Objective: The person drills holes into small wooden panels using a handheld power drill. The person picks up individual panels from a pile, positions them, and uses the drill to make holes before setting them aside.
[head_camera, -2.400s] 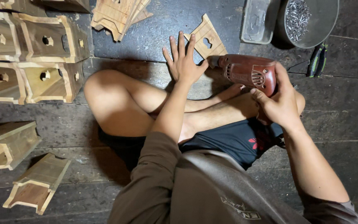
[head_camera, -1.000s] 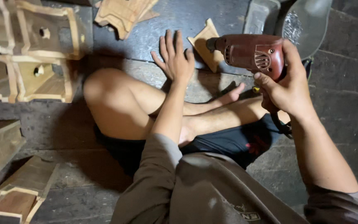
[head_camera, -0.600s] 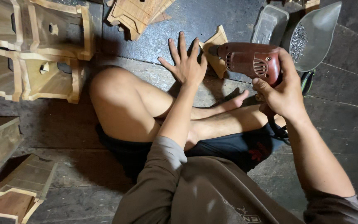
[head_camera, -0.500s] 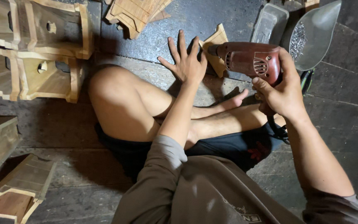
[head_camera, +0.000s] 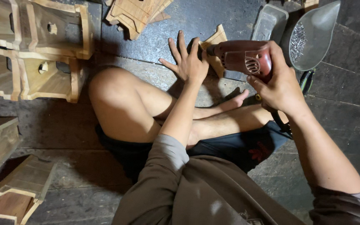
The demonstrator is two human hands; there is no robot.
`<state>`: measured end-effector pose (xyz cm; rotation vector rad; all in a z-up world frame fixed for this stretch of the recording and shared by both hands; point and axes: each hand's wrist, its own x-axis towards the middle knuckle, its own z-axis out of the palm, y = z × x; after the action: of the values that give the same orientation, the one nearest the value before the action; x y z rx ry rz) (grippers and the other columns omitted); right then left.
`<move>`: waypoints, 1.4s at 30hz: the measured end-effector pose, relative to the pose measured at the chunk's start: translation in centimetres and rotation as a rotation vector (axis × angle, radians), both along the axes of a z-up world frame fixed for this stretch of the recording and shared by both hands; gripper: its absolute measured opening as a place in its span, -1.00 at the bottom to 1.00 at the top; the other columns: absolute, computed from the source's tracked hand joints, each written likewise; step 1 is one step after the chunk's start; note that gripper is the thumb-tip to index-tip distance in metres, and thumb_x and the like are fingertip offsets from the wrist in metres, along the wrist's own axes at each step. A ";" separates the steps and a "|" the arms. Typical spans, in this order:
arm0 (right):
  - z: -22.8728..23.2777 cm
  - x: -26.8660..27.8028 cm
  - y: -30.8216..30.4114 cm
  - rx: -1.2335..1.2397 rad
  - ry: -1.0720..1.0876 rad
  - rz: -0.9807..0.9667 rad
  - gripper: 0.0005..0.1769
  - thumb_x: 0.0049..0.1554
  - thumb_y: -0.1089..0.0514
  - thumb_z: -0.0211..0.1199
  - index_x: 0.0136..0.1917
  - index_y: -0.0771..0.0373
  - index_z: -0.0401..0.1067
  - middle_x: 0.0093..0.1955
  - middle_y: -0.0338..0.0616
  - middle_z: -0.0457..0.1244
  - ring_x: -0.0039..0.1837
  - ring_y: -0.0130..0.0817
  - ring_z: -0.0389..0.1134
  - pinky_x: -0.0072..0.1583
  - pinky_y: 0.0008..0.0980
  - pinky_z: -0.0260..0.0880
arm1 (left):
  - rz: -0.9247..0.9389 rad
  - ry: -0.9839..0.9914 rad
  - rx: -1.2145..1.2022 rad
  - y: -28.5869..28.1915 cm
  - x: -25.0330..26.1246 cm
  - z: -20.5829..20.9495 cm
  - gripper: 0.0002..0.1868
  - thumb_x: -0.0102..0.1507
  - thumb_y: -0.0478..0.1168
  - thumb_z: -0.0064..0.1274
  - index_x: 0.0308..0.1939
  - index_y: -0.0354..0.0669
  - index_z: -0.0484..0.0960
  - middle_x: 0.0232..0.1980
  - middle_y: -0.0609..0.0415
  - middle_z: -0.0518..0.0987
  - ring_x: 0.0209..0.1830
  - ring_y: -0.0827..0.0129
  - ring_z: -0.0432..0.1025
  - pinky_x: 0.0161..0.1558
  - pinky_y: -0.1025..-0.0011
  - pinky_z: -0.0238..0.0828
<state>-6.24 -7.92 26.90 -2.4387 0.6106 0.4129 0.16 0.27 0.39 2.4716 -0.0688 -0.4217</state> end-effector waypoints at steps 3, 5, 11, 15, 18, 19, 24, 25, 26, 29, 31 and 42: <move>-0.4 0.2 0.1 -0.042 0.003 0.020 -0.19 0.07 0.30 0.30 0.51 0.12 0.03 0.11 -0.05 0.32 -0.09 -0.19 0.32 0.04 -0.25 0.32 | -0.197 0.080 0.107 0.9 0.1 0.2 -0.22 0.21 0.22 0.18 0.48 0.59 0.20 0.69 0.29 -0.34 0.68 -0.01 -0.59 0.36 -0.60 -0.83; -0.5 0.5 0.2 -0.036 -0.010 0.048 -0.20 0.06 0.31 0.28 0.50 0.14 0.04 0.12 -0.06 0.30 -0.07 -0.21 0.30 0.07 -0.28 0.29 | -0.331 0.088 0.192 1.4 0.3 0.3 0.11 0.18 0.33 0.28 0.66 0.56 -0.09 0.69 0.27 -0.47 0.65 -0.09 -0.67 0.31 -0.67 -0.80; -0.7 0.1 0.2 -0.034 0.003 0.022 -0.13 0.07 0.24 0.30 0.56 0.11 0.00 0.24 0.01 0.32 0.06 -0.10 0.39 0.15 -0.20 0.30 | -0.423 0.062 0.189 2.0 0.2 0.6 0.02 0.33 0.50 0.04 0.66 0.56 -0.24 0.71 0.45 -0.41 0.67 -0.01 -0.65 0.24 -0.73 -0.74; -0.2 -0.7 0.2 0.009 -0.066 0.036 -0.20 0.11 0.28 0.33 0.54 0.18 0.05 0.30 0.13 0.30 0.15 0.00 0.38 0.17 -0.11 0.36 | -0.400 0.105 0.164 2.2 0.1 1.4 -0.09 0.24 0.39 0.06 0.61 0.60 0.04 0.69 0.48 -0.34 0.64 0.00 -0.67 0.25 -0.75 -0.73; -0.4 -2.0 -0.6 0.008 -0.114 -0.037 -0.26 0.10 0.31 0.29 0.50 0.22 0.12 0.20 -0.04 0.25 0.10 -0.18 0.25 0.14 -0.24 0.26 | -0.408 0.092 0.164 2.3 0.3 1.6 -0.12 0.26 0.36 0.04 0.62 0.62 0.01 0.69 0.47 -0.31 0.64 0.00 -0.66 0.26 -0.74 -0.69; -0.5 -2.6 -1.1 0.026 -0.174 -0.055 -0.31 0.09 0.33 0.27 0.46 0.27 0.17 0.16 -0.15 0.19 0.12 -0.31 0.15 0.18 -0.36 0.18 | -0.410 0.083 0.154 2.3 0.3 1.6 -0.14 0.29 0.35 0.01 0.62 0.63 -0.02 0.70 0.47 -0.29 0.65 0.00 -0.64 0.26 -0.75 -0.68; -2.0 -5.8 -2.2 0.082 -0.233 -0.131 -0.26 0.09 0.37 0.28 0.51 0.32 0.13 0.25 -0.09 0.20 0.19 -0.33 0.18 0.24 -0.37 0.21 | -0.422 0.020 0.173 2.1 -0.1 0.7 -0.16 0.30 0.27 -0.02 0.63 0.59 0.00 0.70 0.42 -0.30 0.65 -0.07 -0.61 0.24 -0.76 -0.71; -2.5 -6.3 -2.4 0.073 -0.239 -0.134 -0.21 0.08 0.37 0.31 0.53 0.34 0.11 0.30 -0.05 0.20 0.25 -0.30 0.19 0.30 -0.36 0.19 | -0.426 0.031 0.191 2.2 -0.1 0.8 -0.17 0.32 0.30 -0.08 0.64 0.58 -0.03 0.70 0.41 -0.31 0.65 -0.07 -0.61 0.25 -0.75 -0.73; -2.5 -6.4 -2.3 0.074 -0.243 -0.135 -0.21 0.08 0.37 0.31 0.53 0.34 0.11 0.30 -0.05 0.20 0.25 -0.30 0.19 0.30 -0.36 0.19 | -0.427 0.028 0.192 2.0 -0.1 0.7 -0.17 0.32 0.30 -0.08 0.64 0.58 -0.03 0.70 0.41 -0.31 0.65 -0.07 -0.61 0.25 -0.75 -0.73; -2.6 -6.9 -2.0 0.070 -0.229 -0.150 -0.24 0.09 0.32 0.32 0.52 0.30 0.16 0.28 -0.09 0.24 0.25 -0.31 0.22 0.29 -0.34 0.21 | -0.386 -0.023 0.172 1.9 -0.4 0.2 -0.21 0.30 0.33 -0.09 0.61 0.59 0.06 0.70 0.44 -0.23 0.66 -0.03 -0.57 0.25 -0.75 -0.73; -2.5 -7.1 -2.0 0.064 -0.209 -0.161 -0.23 0.10 0.31 0.32 0.53 0.28 0.14 0.27 -0.12 0.24 0.24 -0.34 0.21 0.30 -0.37 0.18 | -0.386 -0.022 0.187 1.9 -0.4 0.2 -0.18 0.30 0.38 -0.10 0.62 0.58 0.04 0.69 0.45 -0.25 0.66 -0.02 -0.58 0.25 -0.74 -0.73; -0.8 -5.1 -0.9 -0.045 0.057 -0.173 -0.09 0.09 0.18 0.31 0.61 0.05 -0.03 0.24 -0.07 0.33 0.09 -0.10 0.37 0.15 -0.14 0.28 | -0.388 0.035 0.229 1.8 -0.2 1.2 -0.13 0.30 0.45 -0.10 0.64 0.61 -0.06 0.70 0.44 -0.33 0.66 0.01 -0.61 0.25 -0.74 -0.72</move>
<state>-11.32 -8.87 26.06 -2.3992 0.8564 0.4027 -0.08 2.05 1.60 2.6755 -0.5175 -0.6677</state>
